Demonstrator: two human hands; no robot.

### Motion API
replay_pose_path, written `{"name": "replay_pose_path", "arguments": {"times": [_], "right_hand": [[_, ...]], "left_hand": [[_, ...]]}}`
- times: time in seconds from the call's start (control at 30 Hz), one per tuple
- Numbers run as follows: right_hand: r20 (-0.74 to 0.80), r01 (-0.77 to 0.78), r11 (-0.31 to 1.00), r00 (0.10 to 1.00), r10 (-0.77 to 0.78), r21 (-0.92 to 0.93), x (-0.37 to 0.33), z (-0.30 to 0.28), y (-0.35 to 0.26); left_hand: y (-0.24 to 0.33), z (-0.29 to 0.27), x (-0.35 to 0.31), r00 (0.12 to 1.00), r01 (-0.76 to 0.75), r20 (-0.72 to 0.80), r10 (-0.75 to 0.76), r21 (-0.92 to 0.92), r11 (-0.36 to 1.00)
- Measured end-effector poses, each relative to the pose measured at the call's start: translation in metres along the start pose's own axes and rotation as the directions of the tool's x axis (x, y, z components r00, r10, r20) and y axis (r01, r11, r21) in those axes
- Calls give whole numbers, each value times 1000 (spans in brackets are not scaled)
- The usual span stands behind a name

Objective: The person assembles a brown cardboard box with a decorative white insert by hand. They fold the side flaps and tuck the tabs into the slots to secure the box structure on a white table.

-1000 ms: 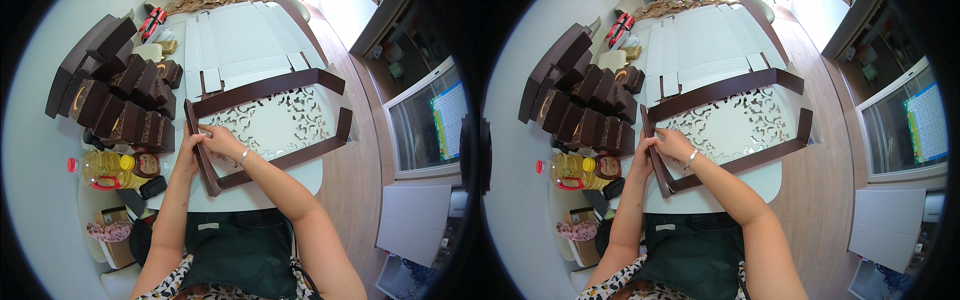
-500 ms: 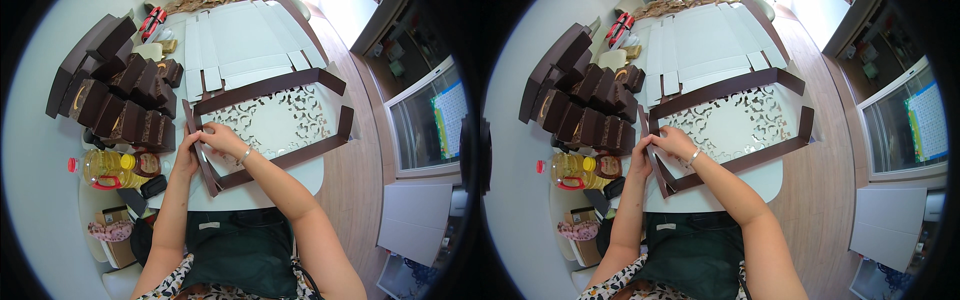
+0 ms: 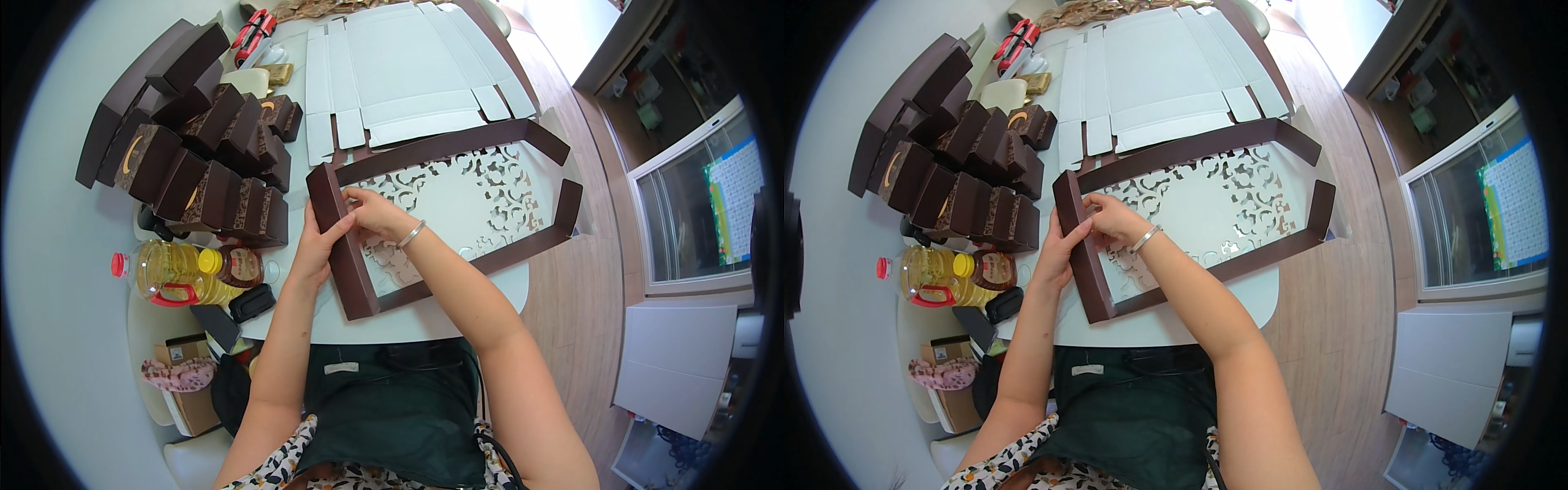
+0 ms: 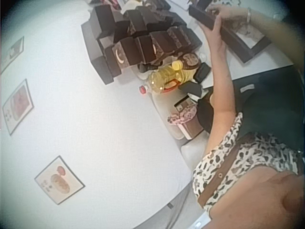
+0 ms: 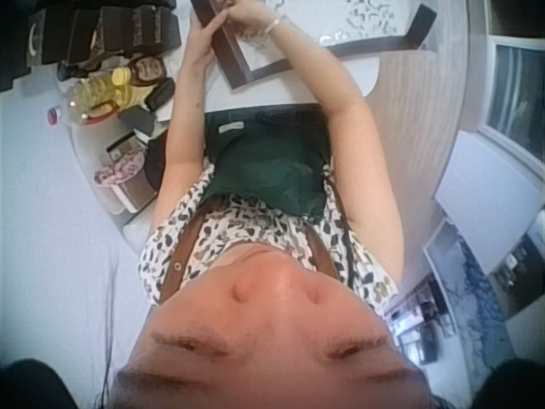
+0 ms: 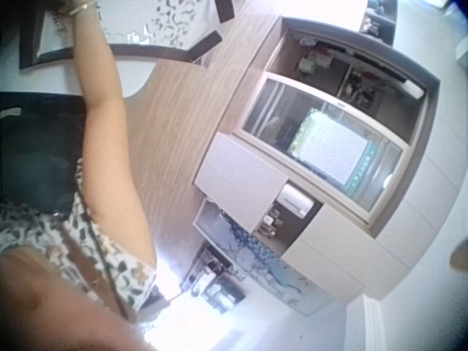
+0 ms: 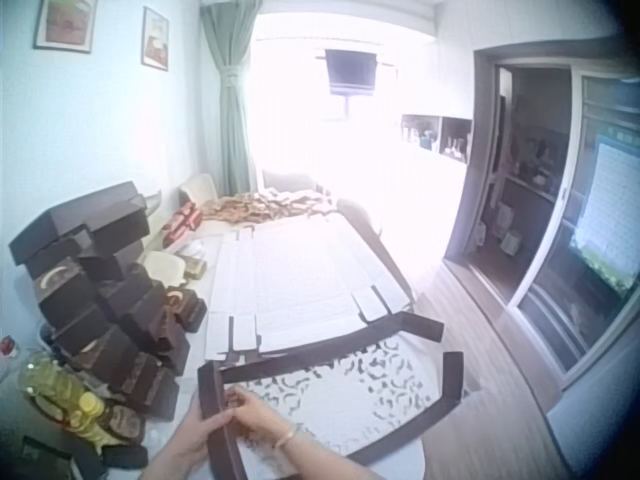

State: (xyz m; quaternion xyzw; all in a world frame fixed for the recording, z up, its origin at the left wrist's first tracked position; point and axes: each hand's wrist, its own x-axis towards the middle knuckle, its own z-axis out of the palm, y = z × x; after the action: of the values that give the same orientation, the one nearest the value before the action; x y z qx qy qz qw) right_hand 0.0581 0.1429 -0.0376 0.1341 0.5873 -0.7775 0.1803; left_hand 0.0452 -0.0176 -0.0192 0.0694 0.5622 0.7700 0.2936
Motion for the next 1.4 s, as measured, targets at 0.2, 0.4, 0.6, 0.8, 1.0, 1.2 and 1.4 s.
{"name": "replay_pose_path", "arguments": {"times": [0.2, 0.4, 0.6, 0.8, 1.0, 1.2, 1.4], "right_hand": [[101, -62, 996, 993, 55, 66, -5, -14, 3], [49, -125, 992, 991, 124, 5, -7, -21, 1], [-139, 22, 977, 989, -53, -212, -70, -6, 13], [-84, 142, 497, 910, -405, -856, -169, 19, 41], [152, 172, -27, 770, -620, -985, -177, 38, 68], [183, 200, -61, 672, -718, -978, -156, 37, 81], [66, 62, -31, 741, -669, -998, -154, 40, 72]], "left_hand": [[-13, -3, 1, 992, -109, -38, 120, 222, 969], [-6, 15, 7, 985, -63, -131, 116, 352, 934], [-9, 10, 9, 982, -36, -162, 97, 348, 937], [-7, 14, 7, 975, -7, -209, 76, 315, 949], [2, 20, 12, 974, -8, -217, 67, 260, 966], [6, 26, 19, 948, -139, -211, 239, 399, 906], [5, 36, 12, 921, -177, -231, 314, 469, 865]]}}
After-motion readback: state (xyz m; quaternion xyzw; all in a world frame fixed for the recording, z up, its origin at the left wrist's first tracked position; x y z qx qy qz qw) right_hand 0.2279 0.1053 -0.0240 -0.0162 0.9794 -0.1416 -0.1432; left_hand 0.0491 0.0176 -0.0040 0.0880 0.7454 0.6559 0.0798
